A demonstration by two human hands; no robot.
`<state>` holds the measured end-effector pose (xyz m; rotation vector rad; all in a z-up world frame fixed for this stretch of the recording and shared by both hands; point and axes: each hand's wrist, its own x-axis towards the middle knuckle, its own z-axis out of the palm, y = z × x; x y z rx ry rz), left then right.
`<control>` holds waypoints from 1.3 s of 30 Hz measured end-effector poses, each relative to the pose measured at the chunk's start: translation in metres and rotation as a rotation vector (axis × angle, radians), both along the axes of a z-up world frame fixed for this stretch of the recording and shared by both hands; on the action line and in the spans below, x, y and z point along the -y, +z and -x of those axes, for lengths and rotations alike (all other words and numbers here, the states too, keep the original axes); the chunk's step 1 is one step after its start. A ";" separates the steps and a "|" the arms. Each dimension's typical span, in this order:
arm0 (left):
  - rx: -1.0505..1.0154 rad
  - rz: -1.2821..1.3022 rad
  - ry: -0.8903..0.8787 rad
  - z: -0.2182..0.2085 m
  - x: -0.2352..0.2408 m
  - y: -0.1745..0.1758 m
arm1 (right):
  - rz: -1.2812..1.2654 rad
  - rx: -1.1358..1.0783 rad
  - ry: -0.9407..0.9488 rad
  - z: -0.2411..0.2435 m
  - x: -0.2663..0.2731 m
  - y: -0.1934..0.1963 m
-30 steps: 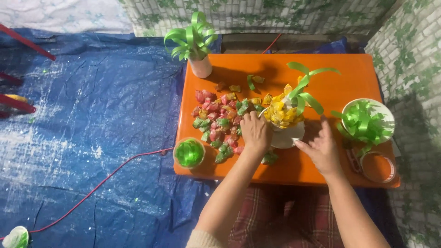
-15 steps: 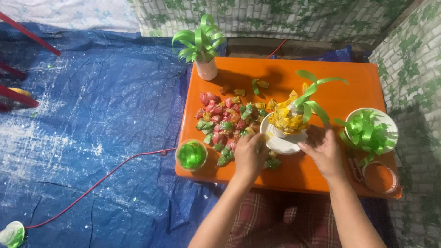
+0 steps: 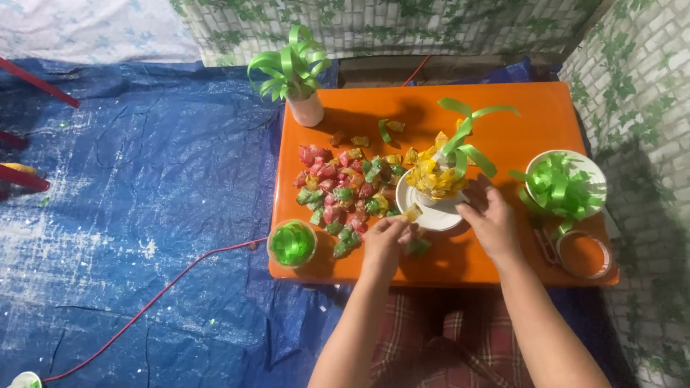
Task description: Attaching individually wrapped candies to a central base to create a decorative pineapple craft
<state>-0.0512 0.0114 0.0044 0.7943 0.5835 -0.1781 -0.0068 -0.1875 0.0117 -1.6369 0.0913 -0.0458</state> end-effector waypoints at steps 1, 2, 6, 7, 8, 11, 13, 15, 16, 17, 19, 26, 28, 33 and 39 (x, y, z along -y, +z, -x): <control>-0.002 0.004 0.001 -0.007 0.004 -0.017 | 0.004 -0.002 0.001 -0.004 -0.001 -0.005; -0.035 0.000 0.036 -0.013 0.008 -0.033 | 0.020 -0.025 0.000 -0.008 -0.002 -0.010; -0.136 -0.016 0.099 -0.017 0.012 -0.008 | 0.037 -0.059 0.023 -0.005 -0.028 0.030; -0.136 -0.013 0.108 -0.019 0.014 -0.014 | 0.040 -0.060 0.032 -0.005 -0.030 0.038; -0.124 -0.073 0.135 -0.021 0.017 -0.019 | 0.085 -0.056 0.079 -0.005 -0.033 0.046; -0.094 -0.208 0.178 -0.027 0.019 -0.030 | 0.118 -0.022 0.148 -0.006 -0.035 0.044; -0.080 -0.281 0.191 -0.025 0.018 -0.019 | 0.107 0.004 0.167 -0.010 -0.032 0.029; -0.036 -0.227 0.229 -0.019 0.017 0.009 | 0.115 0.019 0.164 -0.018 -0.024 0.010; -0.042 -0.222 0.237 -0.020 0.019 0.011 | 0.120 0.016 0.173 -0.019 -0.023 0.001; -0.024 -0.199 0.232 -0.020 0.020 0.012 | 0.122 0.027 0.176 -0.021 -0.023 -0.009; -0.007 -0.176 0.241 -0.027 0.022 0.002 | 0.126 0.041 0.193 -0.022 -0.026 -0.014; -0.041 -0.144 0.179 -0.051 0.034 -0.033 | 0.201 0.081 0.163 -0.027 -0.024 -0.020; -0.048 -0.121 0.161 -0.054 0.036 -0.039 | 0.258 0.094 0.150 -0.028 -0.024 -0.021; -0.005 0.050 0.245 -0.061 0.043 -0.045 | 0.156 0.134 0.111 -0.036 -0.019 -0.038; 0.068 0.150 0.311 -0.052 0.047 -0.030 | 0.119 0.178 0.106 -0.031 -0.034 -0.013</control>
